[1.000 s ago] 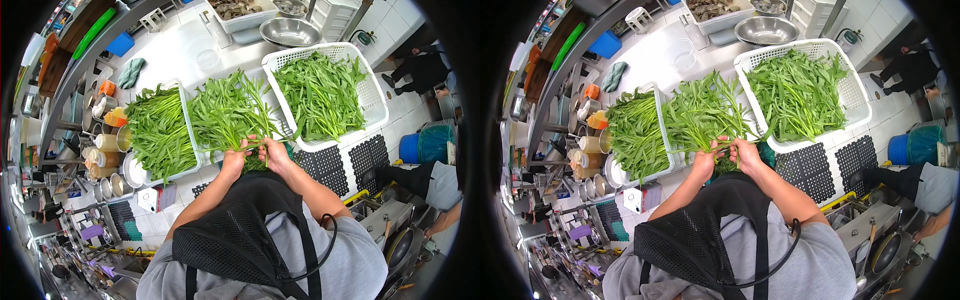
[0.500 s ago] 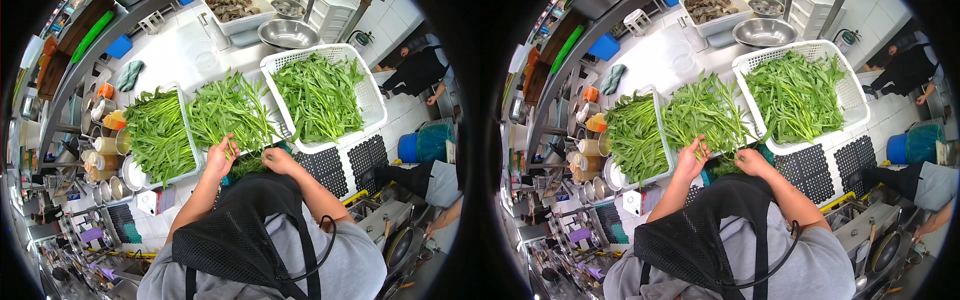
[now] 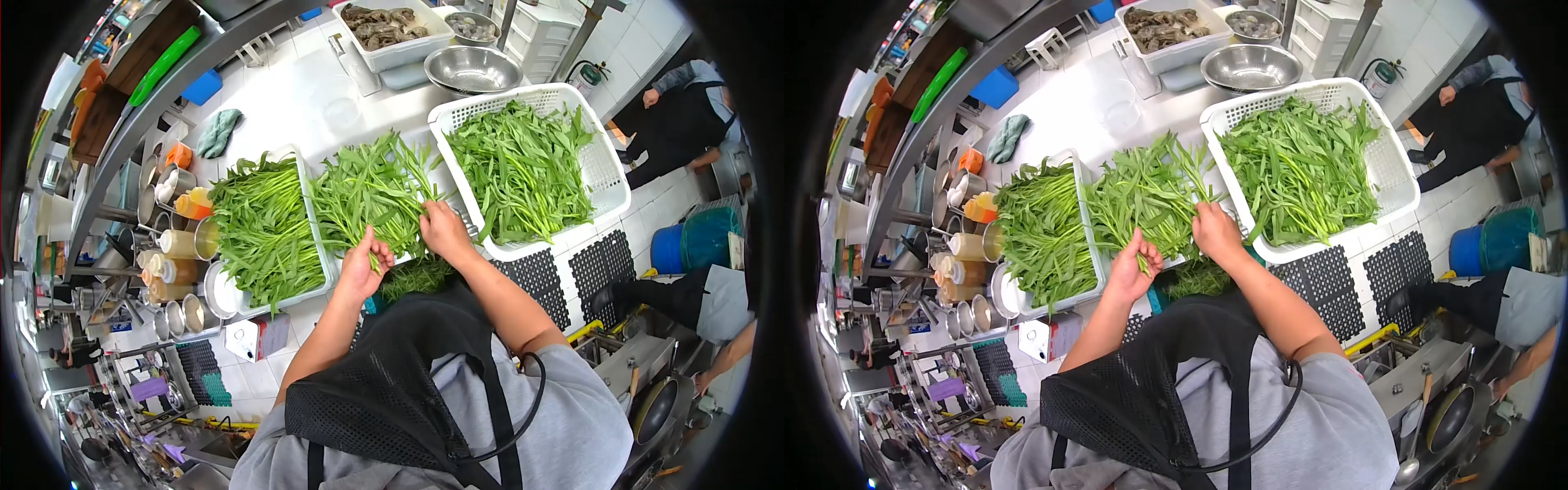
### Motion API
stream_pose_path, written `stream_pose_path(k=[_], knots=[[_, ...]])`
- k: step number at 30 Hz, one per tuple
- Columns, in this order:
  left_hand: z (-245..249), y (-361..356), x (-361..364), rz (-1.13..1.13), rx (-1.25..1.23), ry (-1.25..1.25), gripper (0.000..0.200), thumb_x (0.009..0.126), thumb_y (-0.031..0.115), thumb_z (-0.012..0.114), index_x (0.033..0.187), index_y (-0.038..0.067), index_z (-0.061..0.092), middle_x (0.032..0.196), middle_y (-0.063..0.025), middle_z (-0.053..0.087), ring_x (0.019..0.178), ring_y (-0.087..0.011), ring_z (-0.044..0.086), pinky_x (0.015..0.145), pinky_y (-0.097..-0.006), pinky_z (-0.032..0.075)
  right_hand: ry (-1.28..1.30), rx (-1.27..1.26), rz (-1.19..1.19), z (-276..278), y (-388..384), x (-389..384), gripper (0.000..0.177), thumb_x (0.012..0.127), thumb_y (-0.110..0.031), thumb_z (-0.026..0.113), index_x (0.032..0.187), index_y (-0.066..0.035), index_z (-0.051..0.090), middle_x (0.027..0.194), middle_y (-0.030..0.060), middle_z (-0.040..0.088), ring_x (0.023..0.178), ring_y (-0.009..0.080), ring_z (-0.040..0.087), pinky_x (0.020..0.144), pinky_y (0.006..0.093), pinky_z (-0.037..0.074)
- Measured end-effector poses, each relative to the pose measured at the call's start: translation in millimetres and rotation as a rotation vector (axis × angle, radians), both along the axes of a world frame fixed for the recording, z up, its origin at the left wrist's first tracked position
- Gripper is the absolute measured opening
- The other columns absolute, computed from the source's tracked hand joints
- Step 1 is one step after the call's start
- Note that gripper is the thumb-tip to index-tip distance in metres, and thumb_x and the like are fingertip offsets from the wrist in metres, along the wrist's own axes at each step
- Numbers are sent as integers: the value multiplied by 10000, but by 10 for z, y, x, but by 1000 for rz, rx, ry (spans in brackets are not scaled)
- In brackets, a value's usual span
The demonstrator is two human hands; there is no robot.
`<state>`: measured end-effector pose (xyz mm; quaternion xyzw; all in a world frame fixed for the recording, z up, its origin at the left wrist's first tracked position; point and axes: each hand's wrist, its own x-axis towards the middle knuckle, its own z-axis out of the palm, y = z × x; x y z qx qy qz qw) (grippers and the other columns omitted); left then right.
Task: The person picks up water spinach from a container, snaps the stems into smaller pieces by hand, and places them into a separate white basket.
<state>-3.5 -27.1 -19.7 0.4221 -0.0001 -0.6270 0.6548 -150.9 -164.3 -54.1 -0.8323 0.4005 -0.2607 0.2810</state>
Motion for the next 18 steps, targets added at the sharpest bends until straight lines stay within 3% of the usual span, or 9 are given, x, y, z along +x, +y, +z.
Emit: stream_pose_path(k=[2,3,6,7,8,11,14,15,18], knots=[[65,3,-21,4,28,-15,403,964,425,476,701,120,460,678,-43,520,648,-197,534,628,-319,459,107,23,7,38,-1,42,182,828,-161,590,964,-40,589,952,217,577,816,413,600,705,489,500],[7,19,6,-5,-40,-6,397,964,427,477,743,97,487,739,-72,581,673,-212,568,638,-330,467,86,32,2,30,-28,75,154,820,-167,596,910,-42,602,915,208,582,807,403,601,704,481,496],[99,-9,9,-1,-35,-52,384,966,426,470,775,95,504,776,-74,598,688,-209,582,654,-329,476,-78,142,11,224,-34,140,144,789,-191,631,813,-49,627,844,193,582,777,392,592,692,447,483],[116,-15,32,-8,-55,-55,370,967,427,467,812,94,510,812,-78,609,709,-203,590,669,-329,480,-174,155,-1,294,-21,186,144,798,-170,662,815,-31,627,790,130,608,718,285,614,658,374,477],[128,-37,72,0,-65,-60,370,967,427,467,812,94,510,812,-78,609,709,-203,590,669,-329,480,-178,145,8,380,-43,232,144,798,-170,662,815,-31,627,790,130,608,718,285,614,658,374,477],[175,-72,193,74,-158,-95,356,968,422,466,887,80,524,838,-73,607,743,-190,589,690,-323,478,-622,692,137,594,-86,275,93,873,-79,637,869,6,600,716,2,621,661,46,556,601,226,447],[295,-145,271,82,-206,-177,359,973,406,463,966,54,538,856,-73,603,749,-184,586,690,-314,478,-738,830,242,805,27,231,96,878,-69,633,912,7,584,724,18,624,638,56,561,584,209,445],[317,-159,277,92,-220,-174,349,980,343,479,1095,18,533,878,-73,600,756,-174,581,691,-305,476,-689,810,257,848,74,213,111,877,-63,637,931,9,572,719,19,624,625,54,557,569,201,440],[352,-212,251,128,-187,-228,341,976,272,500,1186,3,512,884,-65,600,749,-166,577,693,-304,474,-645,875,280,800,215,160,115,873,-62,640,939,5,572,713,18,623,616,52,554,554,201,435]])
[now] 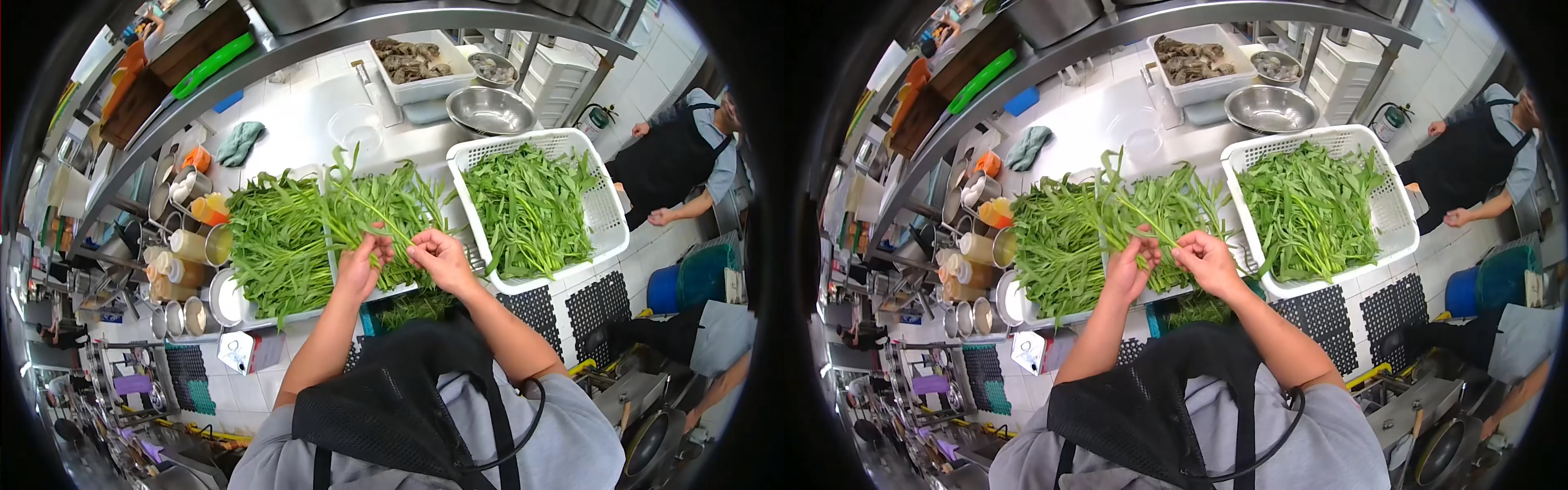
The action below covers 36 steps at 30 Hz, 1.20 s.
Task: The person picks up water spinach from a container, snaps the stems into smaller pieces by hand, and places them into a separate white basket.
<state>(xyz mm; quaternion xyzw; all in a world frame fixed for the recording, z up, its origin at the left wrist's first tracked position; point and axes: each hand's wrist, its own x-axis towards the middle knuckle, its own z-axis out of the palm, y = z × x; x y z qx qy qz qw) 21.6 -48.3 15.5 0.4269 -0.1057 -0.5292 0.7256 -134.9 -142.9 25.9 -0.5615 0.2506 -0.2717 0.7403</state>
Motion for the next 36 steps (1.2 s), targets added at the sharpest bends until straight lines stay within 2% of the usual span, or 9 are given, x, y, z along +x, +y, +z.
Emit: stream_pose_path(k=[4,12,14,17,20,24,29,31,36], knots=[[44,-15,-39,-16,-5,-33,372,939,271,575,1207,18,526,878,-45,598,720,-138,565,648,-277,440,73,-56,69,-116,105,-56,131,870,-65,653,943,4,570,718,23,625,607,60,565,541,202,443],[-22,-55,-86,57,105,-131,252,867,234,680,1019,44,612,777,-13,590,633,-120,537,580,-266,420,214,-228,119,-217,164,-163,149,845,-86,679,939,-11,590,720,16,624,640,71,568,586,230,460],[-11,-60,-116,65,79,-126,216,860,205,686,997,57,609,799,-17,605,642,-123,548,573,-271,425,325,-637,-100,-90,243,-147,194,815,-125,694,941,-20,591,688,65,621,620,164,587,589,304,455],[-46,-63,-164,69,99,-170,164,884,171,647,986,53,596,858,-29,617,691,-125,558,588,-277,429,341,-819,-131,0,273,-127,184,802,-139,686,925,-32,601,709,115,624,646,270,598,629,383,457],[-68,-72,-181,56,68,-175,138,896,138,616,999,50,590,863,-33,623,685,-127,562,586,-266,439,278,-908,-242,-112,270,-96,161,807,-139,677,912,-39,606,722,126,634,661,299,603,652,421,449],[-52,-60,-205,56,22,-243,124,905,94,586,1020,48,581,877,-44,633,693,-131,568,597,-268,454,295,-655,-200,-148,277,-114,111,830,-103,632,884,-7,614,765,163,651,685,315,637,611,371,490],[19,-32,-244,73,48,-251,146,894,83,604,1031,40,578,927,-60,637,752,-144,592,615,-274,462,259,-415,-124,-224,257,-112,96,858,-83,578,876,8,603,718,91,639,602,184,619,557,303,494],[61,-13,-283,39,84,-281,158,900,88,603,1043,34,564,947,-72,637,793,-157,602,645,-285,466,136,82,-63,-203,215,-122,104,878,-88,552,851,7,585,691,40,587,563,126,559,523,269,483],[-94,31,-402,9,56,-275,136,929,102,564,1048,44,534,969,-93,629,831,-187,610,690,-310,471,13,413,-164,-268,182,-144,108,881,-94,547,824,-6,570,672,40,544,536,121,506,483,267,463]])
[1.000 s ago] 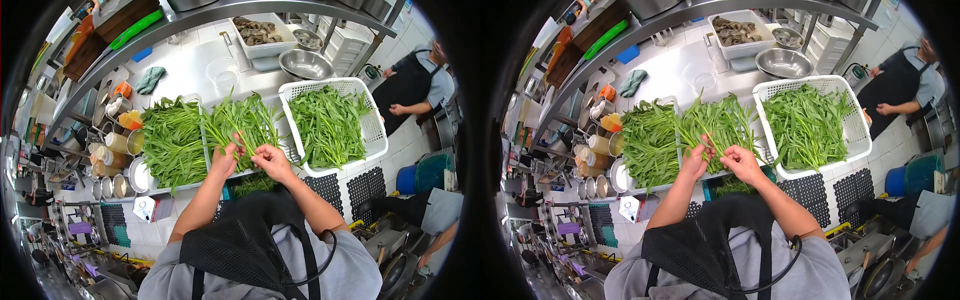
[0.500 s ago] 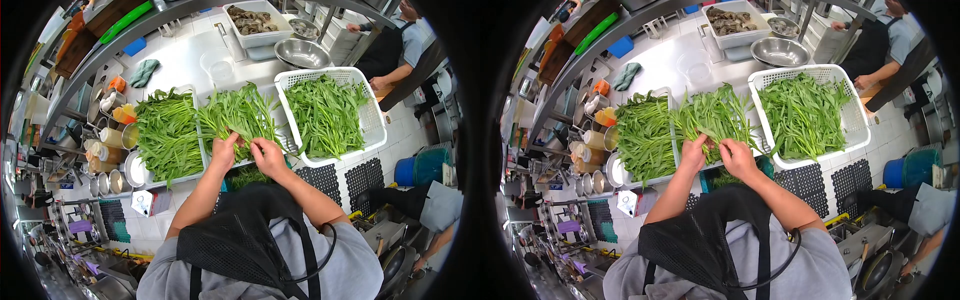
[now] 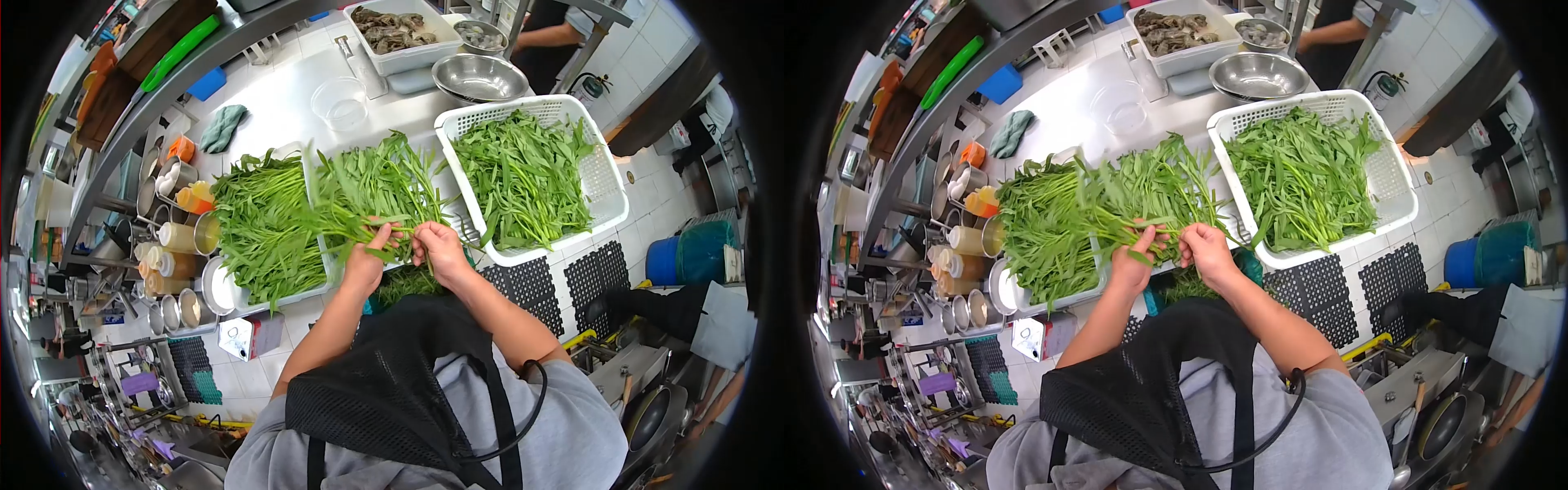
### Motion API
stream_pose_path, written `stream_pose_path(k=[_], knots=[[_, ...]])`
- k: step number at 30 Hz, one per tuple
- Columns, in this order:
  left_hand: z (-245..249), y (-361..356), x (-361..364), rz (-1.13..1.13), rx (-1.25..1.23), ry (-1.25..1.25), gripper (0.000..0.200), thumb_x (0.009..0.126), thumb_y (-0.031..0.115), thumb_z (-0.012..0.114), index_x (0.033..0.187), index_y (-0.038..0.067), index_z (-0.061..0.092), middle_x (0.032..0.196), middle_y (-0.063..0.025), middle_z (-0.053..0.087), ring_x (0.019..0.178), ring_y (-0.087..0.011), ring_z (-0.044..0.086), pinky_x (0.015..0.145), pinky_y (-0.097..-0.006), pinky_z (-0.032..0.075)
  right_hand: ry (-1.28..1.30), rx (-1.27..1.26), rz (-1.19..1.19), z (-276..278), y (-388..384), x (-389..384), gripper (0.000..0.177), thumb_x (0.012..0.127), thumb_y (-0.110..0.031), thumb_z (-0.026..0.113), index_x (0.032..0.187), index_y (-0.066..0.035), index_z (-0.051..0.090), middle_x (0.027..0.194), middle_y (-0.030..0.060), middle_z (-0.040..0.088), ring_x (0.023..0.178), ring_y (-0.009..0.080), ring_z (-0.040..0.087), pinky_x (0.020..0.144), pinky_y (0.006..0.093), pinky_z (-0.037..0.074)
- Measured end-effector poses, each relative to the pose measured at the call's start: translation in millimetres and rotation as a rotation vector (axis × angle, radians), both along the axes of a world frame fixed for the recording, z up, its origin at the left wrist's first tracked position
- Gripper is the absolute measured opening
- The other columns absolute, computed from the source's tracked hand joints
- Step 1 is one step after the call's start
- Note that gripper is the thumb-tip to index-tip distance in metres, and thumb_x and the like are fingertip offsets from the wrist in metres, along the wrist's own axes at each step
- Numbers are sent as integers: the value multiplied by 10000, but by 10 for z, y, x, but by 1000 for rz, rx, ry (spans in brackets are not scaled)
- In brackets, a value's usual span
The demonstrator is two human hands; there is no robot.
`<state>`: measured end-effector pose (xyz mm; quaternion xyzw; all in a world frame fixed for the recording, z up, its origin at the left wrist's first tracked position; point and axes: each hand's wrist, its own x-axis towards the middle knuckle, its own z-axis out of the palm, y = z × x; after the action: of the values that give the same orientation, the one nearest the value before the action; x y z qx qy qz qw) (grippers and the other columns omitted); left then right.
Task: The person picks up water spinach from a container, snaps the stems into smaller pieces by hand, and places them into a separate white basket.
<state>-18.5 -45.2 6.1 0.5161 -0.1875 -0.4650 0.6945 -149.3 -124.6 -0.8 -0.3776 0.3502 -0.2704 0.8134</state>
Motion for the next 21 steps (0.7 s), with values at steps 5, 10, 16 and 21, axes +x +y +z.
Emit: stream_pose_path(k=[5,10,16,21], knots=[[-236,114,-98,-28,-4,188,166,944,113,541,1092,52,496,1009,-108,610,894,-211,614,724,-335,484,67,125,-38,-244,81,-53,129,885,-111,544,786,-29,553,670,33,534,539,112,485,475,270,450],[-465,177,-187,-88,96,-41,175,951,112,529,1113,53,503,1050,-104,619,890,-188,619,750,-315,486,112,256,-72,-332,151,-96,125,882,-119,524,780,-52,546,668,8,529,539,99,471,497,274,457],[-581,192,-270,-76,-20,-123,118,920,91,566,1018,27,588,993,-73,615,931,-175,572,863,-301,455,139,360,-144,-354,176,-123,67,819,-77,530,796,-17,549,650,63,527,525,167,500,486,316,430],[-514,343,-222,-266,-85,-499,64,913,108,570,920,45,575,924,-69,604,894,-179,582,799,-346,460,130,180,35,-458,64,-369,119,859,-113,543,806,-13,580,619,27,536,502,110,489,474,251,417]])
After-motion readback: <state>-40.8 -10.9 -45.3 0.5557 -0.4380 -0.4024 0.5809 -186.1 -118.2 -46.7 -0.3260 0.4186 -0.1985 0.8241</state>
